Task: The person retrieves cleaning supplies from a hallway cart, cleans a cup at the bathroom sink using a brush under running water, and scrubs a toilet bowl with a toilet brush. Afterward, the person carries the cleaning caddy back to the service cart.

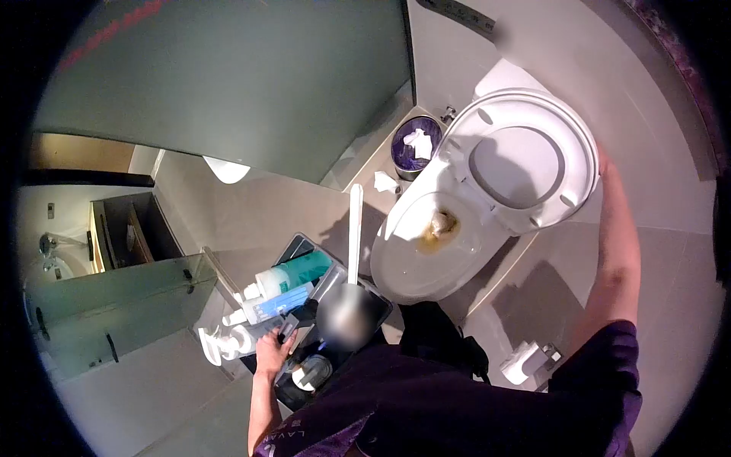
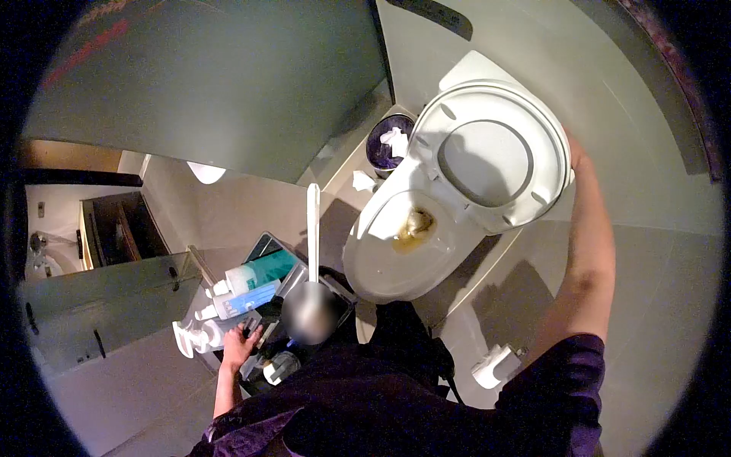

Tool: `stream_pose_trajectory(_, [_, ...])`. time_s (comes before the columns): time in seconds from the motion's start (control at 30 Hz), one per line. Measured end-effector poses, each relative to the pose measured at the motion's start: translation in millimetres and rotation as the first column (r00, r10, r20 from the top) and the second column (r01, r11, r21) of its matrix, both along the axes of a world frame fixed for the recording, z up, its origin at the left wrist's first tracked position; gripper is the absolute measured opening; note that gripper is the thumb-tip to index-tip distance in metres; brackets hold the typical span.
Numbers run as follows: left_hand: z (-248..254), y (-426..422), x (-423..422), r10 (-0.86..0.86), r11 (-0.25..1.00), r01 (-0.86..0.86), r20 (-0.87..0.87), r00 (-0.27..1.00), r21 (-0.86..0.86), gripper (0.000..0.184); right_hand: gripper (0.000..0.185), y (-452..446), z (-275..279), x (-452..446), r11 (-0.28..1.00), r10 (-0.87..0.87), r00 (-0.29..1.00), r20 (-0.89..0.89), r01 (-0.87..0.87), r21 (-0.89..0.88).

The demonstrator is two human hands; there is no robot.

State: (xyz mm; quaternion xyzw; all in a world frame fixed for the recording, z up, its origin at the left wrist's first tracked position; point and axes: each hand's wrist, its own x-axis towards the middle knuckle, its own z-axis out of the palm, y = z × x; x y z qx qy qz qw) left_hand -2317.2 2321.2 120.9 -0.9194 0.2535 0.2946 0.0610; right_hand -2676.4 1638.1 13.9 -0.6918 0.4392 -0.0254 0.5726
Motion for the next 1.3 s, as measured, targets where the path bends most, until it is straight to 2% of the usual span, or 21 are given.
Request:
stream_pose_trajectory(0.03, [-2,1,-1,0.008,1.000,-0.008,-0.003,1.000,0.008,0.042,0.062,-1,0,3,0.999,0.027,0.997,-0.065,-0.026,0.030])
stream_pose_trajectory(0.1, [-7,4,0,0.025,1.000,-0.025,-0.018,1.000,0.018,0.042,0.059,10,12,11,0.989,-0.043,0.990,-0.137,0.062,0.137])
stream_pose_trajectory(0.17, [-9,4,-2,-0.025,1.000,0.025,0.018,1.000,-0.017,0.041,0.051,29,37,24,0.960,0.084,0.937,-0.339,-0.166,-0.223])
stream_pose_trajectory(0.23, [-12,5,-2,-0.006,1.000,0.006,0.006,1.000,-0.009,0.041,0.048,34,46,34,0.880,0.098,0.888,-0.449,-0.288,-0.378])
stream_pose_trajectory(0.27, [-14,6,-1,-0.027,1.000,0.027,0.014,1.000,-0.008,0.040,0.041,41,53,35,0.916,0.081,0.938,-0.337,-0.203,-0.346])
stream_pose_trajectory(0.37, [-12,9,0,-0.046,0.999,0.046,-0.006,0.999,-0.015,0.038,0.027,43,58,33,0.983,0.039,0.982,-0.183,-0.071,-0.168])
stream_pose_trajectory(0.4, [-9,7,0,-0.037,0.999,0.037,-0.027,0.999,0.008,0.038,0.026,37,52,33,0.899,0.208,0.954,-0.215,-0.273,-0.342])
stream_pose_trajectory(0.43, [-6,2,0,-0.029,0.999,0.030,-0.049,0.998,0.029,0.038,0.026,34,47,29,0.972,0.085,0.988,-0.132,-0.111,-0.208])
stream_pose_trajectory(0.47, [-3,-1,1,-0.002,0.990,0.014,-0.088,0.996,0.141,0.036,0.027,36,44,25,0.997,-0.054,0.996,-0.074,0.049,-0.058])
stream_pose_trajectory(0.5, [-6,10,1,-0.059,0.997,0.054,-0.102,0.993,-0.049,0.036,0.027,40,49,26,0.974,-0.199,0.979,-0.037,0.202,0.102])
stream_pose_trajectory(0.57, [-30,54,7,-0.179,0.902,0.123,-0.100,0.979,-0.413,0.037,0.027,39,38,14,0.969,-0.217,0.975,-0.036,0.220,0.112])
stream_pose_trajectory(0.6, [-43,72,12,-0.128,0.948,0.037,-0.271,0.954,-0.317,0.040,0.028,41,38,13,0.970,-0.213,0.976,-0.046,0.217,0.114])
stream_pose_trajectory(0.73, [-18,41,4,-0.110,0.993,0.101,-0.191,0.975,-0.056,0.049,0.028,45,39,5,0.978,-0.175,0.981,-0.087,0.183,0.099])
stream_pose_trajectory(0.87, [0,10,3,-0.112,0.973,0.134,-0.120,0.986,0.190,0.055,0.028,48,43,1,0.982,-0.150,0.982,-0.118,0.162,0.099])
stream_pose_trajectory(1.3, [-6,9,-9,-0.029,0.990,0.041,-0.087,0.996,0.135,0.042,0.029,45,30,8,0.987,-0.064,0.983,-0.171,0.088,0.135])
